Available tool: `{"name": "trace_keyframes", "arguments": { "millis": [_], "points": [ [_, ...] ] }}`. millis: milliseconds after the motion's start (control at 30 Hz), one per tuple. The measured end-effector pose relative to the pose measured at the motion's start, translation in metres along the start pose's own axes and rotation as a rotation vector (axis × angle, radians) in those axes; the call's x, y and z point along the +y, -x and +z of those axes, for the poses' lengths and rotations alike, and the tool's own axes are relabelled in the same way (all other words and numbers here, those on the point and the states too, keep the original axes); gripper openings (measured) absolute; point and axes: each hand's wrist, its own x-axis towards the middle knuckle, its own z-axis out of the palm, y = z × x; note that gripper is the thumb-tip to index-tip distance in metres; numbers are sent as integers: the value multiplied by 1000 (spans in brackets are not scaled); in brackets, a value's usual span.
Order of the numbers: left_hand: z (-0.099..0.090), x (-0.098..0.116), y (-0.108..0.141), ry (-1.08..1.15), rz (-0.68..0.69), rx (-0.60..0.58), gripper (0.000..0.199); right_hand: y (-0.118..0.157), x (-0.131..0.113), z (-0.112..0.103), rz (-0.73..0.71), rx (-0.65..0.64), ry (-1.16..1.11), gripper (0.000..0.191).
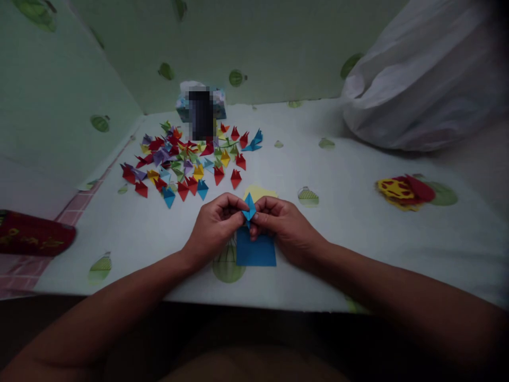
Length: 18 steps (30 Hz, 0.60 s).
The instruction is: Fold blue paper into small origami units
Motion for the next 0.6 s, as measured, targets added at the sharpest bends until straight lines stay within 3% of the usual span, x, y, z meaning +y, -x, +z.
{"name": "trace_keyframes", "arguments": {
  "millis": [233,600],
  "points": [
    [-1,-6,0,-64,126,37,3,0,2,0,-2,9,-13,25],
    [0,-10,0,99,94,3,9,-1,0,-1,-38,22,-46,25]
  ]
}}
